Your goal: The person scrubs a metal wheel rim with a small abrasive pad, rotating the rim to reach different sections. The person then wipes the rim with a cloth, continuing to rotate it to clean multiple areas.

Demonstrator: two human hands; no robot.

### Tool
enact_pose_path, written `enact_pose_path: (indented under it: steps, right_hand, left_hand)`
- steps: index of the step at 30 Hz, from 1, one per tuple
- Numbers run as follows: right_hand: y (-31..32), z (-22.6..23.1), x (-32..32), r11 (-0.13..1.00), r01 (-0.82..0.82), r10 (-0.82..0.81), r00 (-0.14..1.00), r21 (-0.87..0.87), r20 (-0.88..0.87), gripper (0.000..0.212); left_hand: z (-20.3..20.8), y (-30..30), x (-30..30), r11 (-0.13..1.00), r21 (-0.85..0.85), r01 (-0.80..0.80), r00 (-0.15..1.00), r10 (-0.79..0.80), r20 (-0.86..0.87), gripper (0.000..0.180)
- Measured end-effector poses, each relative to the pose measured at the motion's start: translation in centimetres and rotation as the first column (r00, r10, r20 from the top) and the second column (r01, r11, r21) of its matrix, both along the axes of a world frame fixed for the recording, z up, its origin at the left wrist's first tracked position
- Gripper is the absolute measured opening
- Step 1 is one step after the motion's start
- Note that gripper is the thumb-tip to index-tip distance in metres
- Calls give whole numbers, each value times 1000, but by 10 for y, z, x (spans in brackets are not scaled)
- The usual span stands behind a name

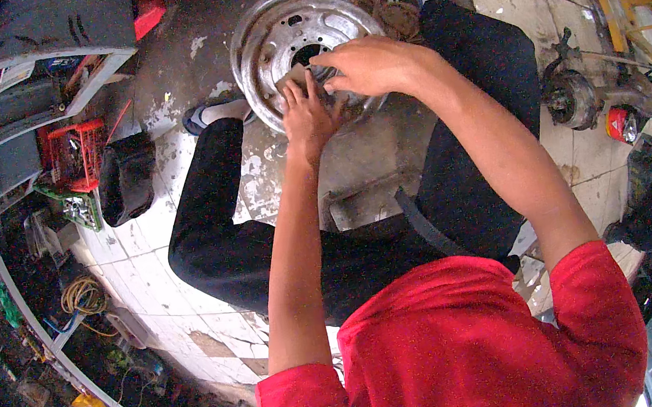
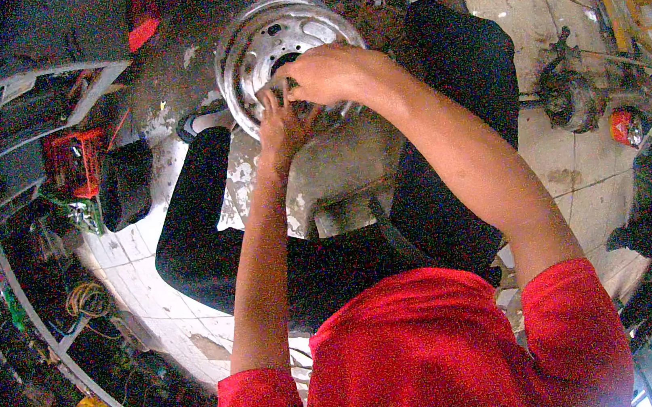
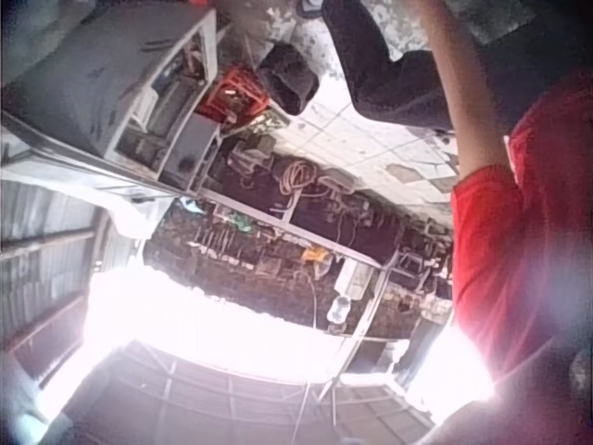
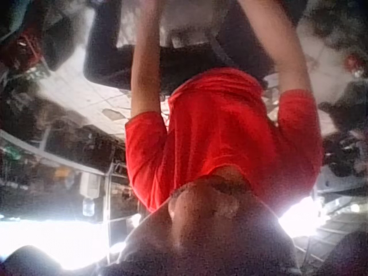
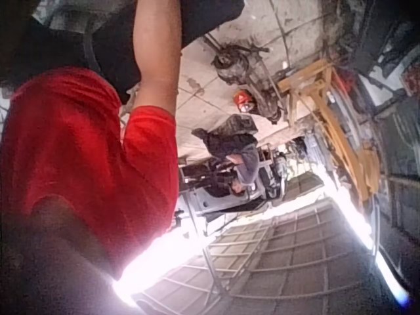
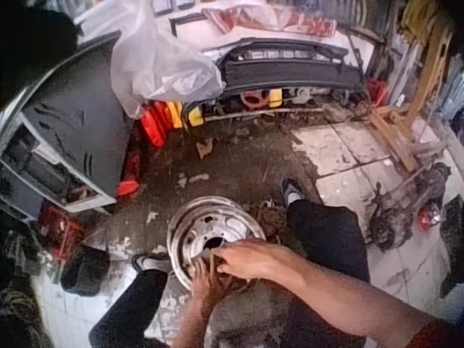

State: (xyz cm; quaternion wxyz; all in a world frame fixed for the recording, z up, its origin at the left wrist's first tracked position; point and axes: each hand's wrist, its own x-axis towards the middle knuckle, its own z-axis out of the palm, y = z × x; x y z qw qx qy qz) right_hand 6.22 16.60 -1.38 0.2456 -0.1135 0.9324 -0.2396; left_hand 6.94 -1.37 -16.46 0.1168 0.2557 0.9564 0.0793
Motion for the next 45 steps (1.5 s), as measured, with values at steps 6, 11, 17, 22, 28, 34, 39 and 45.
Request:
enact_pose_path:
  steps: [6,11,17,22,28,34,39,45]
  right_hand:
    - [-2,-7,0,1000,-18,18,999,-7,-45,50]
    - [-5,5,-3,1000,-21,20,999,16,41,51]
    - [-7,4,-2,1000,-16,16,1000,-11,-6,50]
    - [-3,2,-3,999,-33,32,999,-16,-15,49]
    - [-7,4,-2,999,-34,34,999,-31,0,49]
    - [-6,6,-2,999,-32,31,999,-31,-15,50]
    - [-9,10,-4,999,-16,16,1000,-40,18,49]
    - [-4,-3,-1,999,-32,30,998,-35,-54,49]
  left_hand:
    - [5,-9,25,998,68,8,999,-10,34,90]
    - [-5,-8,-4,996,86,-39,999,38,10,91]
    - [-8,-3,-41,998,-6,-70,997,70,30,93]
    - [-2,-1,6,999,35,19,1000,-19,-1,92]
    - [3,-6,27,998,58,32,998,-35,48,90]
    - [-7,2,-25,999,-25,-32,999,31,-12,91]
    - [-15,-1,-24,999,-16,-34,999,33,-43,93]
    - [8,-5,24,998,9,58,997,-59,51,90]
